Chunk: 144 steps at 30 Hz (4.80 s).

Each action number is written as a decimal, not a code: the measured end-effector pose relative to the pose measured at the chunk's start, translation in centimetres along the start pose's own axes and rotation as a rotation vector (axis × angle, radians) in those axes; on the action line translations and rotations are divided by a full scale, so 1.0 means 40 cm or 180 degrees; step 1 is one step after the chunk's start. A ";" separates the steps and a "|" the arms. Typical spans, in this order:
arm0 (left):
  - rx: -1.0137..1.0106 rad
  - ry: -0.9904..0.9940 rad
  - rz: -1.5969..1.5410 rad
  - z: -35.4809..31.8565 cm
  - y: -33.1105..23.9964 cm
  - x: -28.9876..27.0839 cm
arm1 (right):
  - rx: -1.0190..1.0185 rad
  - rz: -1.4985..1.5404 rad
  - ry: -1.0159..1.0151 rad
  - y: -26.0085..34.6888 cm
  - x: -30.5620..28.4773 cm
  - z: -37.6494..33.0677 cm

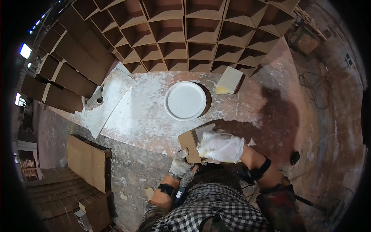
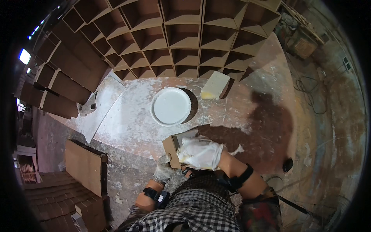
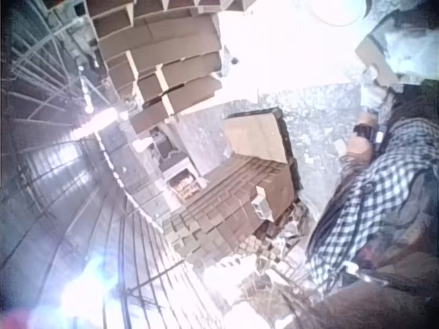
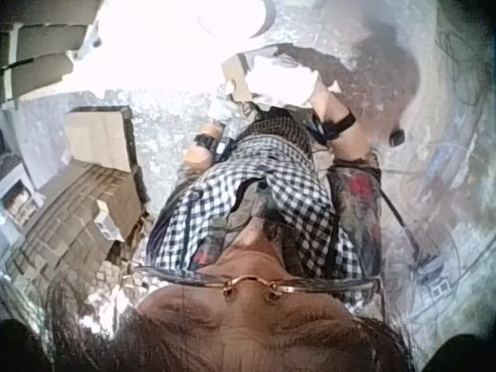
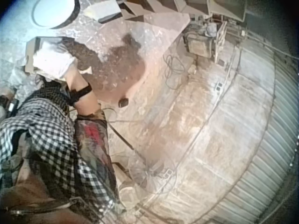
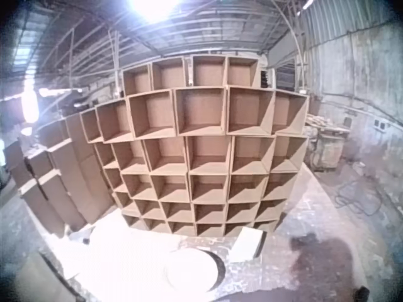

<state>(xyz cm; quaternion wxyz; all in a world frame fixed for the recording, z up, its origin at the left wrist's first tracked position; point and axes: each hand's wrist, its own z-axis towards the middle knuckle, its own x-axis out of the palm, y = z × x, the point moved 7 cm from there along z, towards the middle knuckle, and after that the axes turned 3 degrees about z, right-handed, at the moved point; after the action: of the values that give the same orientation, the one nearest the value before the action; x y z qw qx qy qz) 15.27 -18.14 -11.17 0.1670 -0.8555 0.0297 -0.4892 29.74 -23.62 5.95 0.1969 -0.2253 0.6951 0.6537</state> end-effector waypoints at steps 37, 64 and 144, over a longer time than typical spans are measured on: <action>-0.0022 -0.0337 0.0030 0.010 -0.013 0.045 | 0.0757 -0.2952 0.0321 -0.009 -0.039 -0.097; 0.0084 -0.0133 0.0817 0.036 -0.029 0.148 | 0.0704 0.0527 0.0253 -0.115 -0.026 -0.156; -0.0952 0.2359 0.1890 0.038 1.023 1.004 | 0.2425 -0.2695 -0.5782 0.331 -0.141 -1.374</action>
<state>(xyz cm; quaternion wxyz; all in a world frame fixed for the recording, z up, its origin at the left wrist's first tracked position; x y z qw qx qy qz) 42.04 -64.92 8.46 0.1528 -0.5933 0.3993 -0.6820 27.94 -77.52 23.76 0.9083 0.1989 0.3119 0.1951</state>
